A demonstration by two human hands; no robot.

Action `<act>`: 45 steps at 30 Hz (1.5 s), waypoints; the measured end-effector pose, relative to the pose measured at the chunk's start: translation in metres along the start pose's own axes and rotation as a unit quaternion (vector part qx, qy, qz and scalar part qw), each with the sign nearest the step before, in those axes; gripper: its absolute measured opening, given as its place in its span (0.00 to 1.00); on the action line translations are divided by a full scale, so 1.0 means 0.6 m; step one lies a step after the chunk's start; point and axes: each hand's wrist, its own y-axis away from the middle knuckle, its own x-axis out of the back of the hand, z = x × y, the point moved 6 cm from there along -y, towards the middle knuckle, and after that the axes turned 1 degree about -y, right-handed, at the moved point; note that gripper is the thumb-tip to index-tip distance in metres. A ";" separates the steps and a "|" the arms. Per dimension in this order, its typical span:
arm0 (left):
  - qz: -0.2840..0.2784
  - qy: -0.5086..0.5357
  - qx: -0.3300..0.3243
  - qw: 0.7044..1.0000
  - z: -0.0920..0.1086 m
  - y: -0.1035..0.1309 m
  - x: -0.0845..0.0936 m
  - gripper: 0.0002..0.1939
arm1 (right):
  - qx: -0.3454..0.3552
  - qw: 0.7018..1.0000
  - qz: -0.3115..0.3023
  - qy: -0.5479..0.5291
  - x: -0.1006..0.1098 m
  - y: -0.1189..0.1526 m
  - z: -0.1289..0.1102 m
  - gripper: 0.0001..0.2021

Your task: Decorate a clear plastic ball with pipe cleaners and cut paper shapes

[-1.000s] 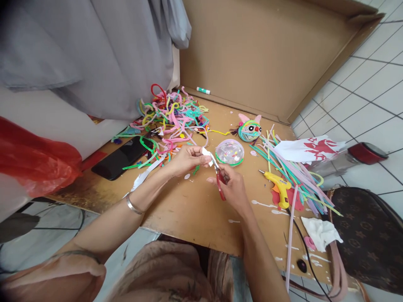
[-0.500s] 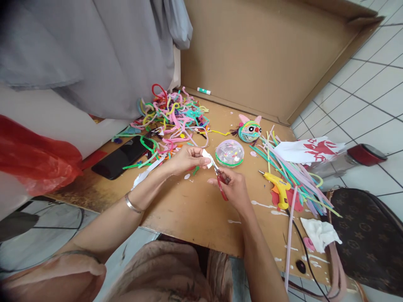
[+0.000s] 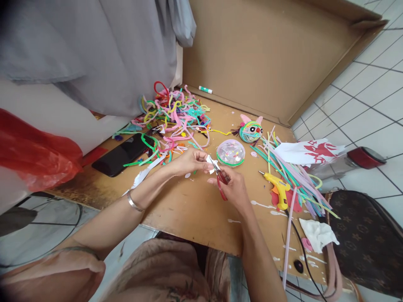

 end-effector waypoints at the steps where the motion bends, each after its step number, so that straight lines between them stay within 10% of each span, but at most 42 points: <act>1: -0.002 -0.006 0.000 1.000 0.002 0.001 0.001 0.13 | -0.001 1.000 -0.002 -0.004 0.000 0.000 0.000 0.19; 26: 0.024 -0.026 0.024 0.999 0.019 0.013 0.006 0.14 | -0.034 0.998 -0.016 -0.045 0.007 -0.002 -0.002 0.22; 45: -0.058 -0.070 0.019 0.996 0.019 0.015 -0.001 0.09 | -0.055 0.993 -0.062 -0.082 -0.002 -0.002 -0.011 0.22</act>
